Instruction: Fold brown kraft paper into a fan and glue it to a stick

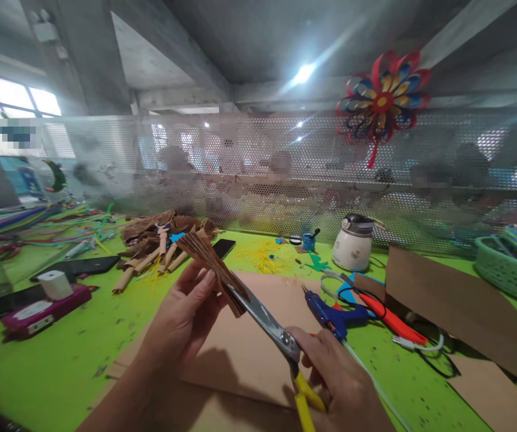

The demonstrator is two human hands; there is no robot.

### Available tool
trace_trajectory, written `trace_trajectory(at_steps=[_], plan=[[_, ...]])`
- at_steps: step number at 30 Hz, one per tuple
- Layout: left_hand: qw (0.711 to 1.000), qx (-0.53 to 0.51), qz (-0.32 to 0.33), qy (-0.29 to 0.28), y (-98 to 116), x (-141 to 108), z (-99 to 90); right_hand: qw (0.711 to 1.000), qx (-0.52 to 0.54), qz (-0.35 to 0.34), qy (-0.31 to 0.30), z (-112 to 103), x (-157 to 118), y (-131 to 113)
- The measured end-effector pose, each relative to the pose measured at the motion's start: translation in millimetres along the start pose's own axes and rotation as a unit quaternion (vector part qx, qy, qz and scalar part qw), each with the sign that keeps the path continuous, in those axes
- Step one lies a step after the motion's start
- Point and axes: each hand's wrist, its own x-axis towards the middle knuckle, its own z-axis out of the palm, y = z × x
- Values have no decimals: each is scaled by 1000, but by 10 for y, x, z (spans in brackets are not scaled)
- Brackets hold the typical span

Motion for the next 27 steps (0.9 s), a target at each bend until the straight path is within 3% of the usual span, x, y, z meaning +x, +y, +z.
trace_trajectory(at_steps=[5,15,27], plan=[[1000,-15,2,-5,4,-8,7,997,-30,-66,24,-17,8,16],[1000,-16,6,-5,9,-4,9,989,-99,-109,16,-104,57,4],[999,6,11,-41,-9,-46,46,993,-85,-76,32,-85,22,-2]])
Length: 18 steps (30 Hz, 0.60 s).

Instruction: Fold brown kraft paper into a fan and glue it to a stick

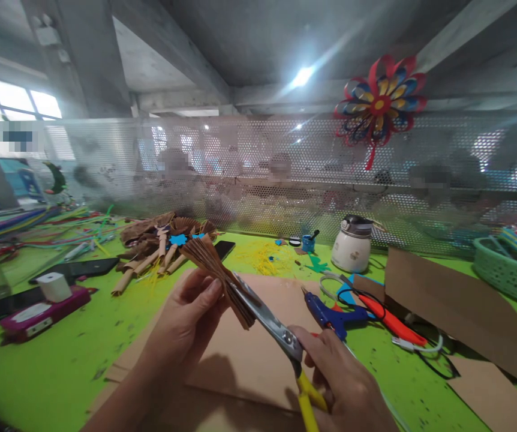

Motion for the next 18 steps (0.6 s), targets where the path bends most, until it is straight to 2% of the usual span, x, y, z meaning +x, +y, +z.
trace_trajectory(at_steps=[9,18], plan=[[1000,9,-1,-7,11,-5,-5,999,-7,-21,-37,-51,38,-10],[1000,3,4,-15,25,-8,-8,998,59,0,1,0,5,-18]])
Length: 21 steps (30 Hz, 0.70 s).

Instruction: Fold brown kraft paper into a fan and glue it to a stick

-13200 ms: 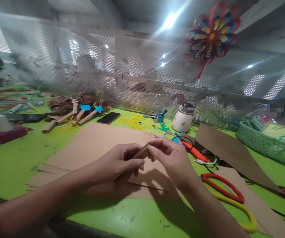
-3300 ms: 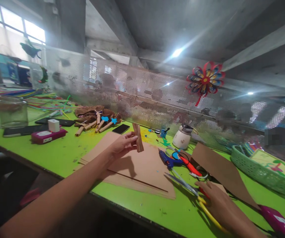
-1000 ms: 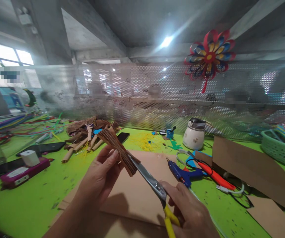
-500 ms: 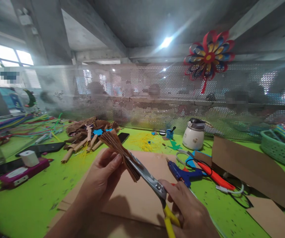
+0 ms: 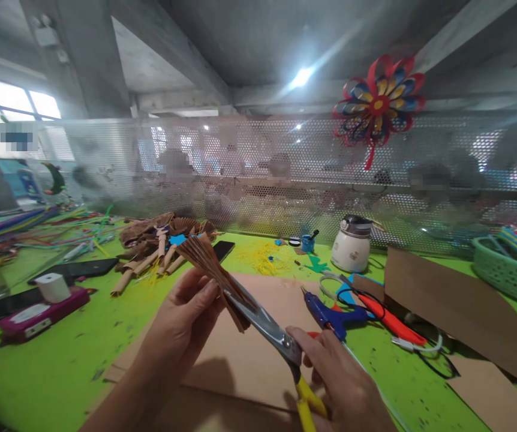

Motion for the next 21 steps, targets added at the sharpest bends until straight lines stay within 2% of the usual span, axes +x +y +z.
trace_trajectory(at_steps=[7,21], plan=[[1000,-1,-5,2,5,-5,4,1000,25,16,-10,-9,8,-34],[1000,-13,-3,0,7,-7,18,1000,-19,-3,-6,-46,13,-32]])
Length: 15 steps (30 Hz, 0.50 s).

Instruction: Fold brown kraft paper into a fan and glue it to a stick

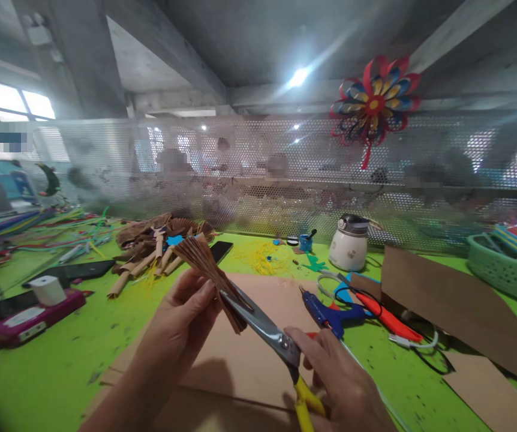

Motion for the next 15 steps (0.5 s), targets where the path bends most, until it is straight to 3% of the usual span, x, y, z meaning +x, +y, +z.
trace_trajectory(at_steps=[15], plan=[[1000,12,1,12,5,-1,9,998,-28,-54,-30,-71,24,64]])
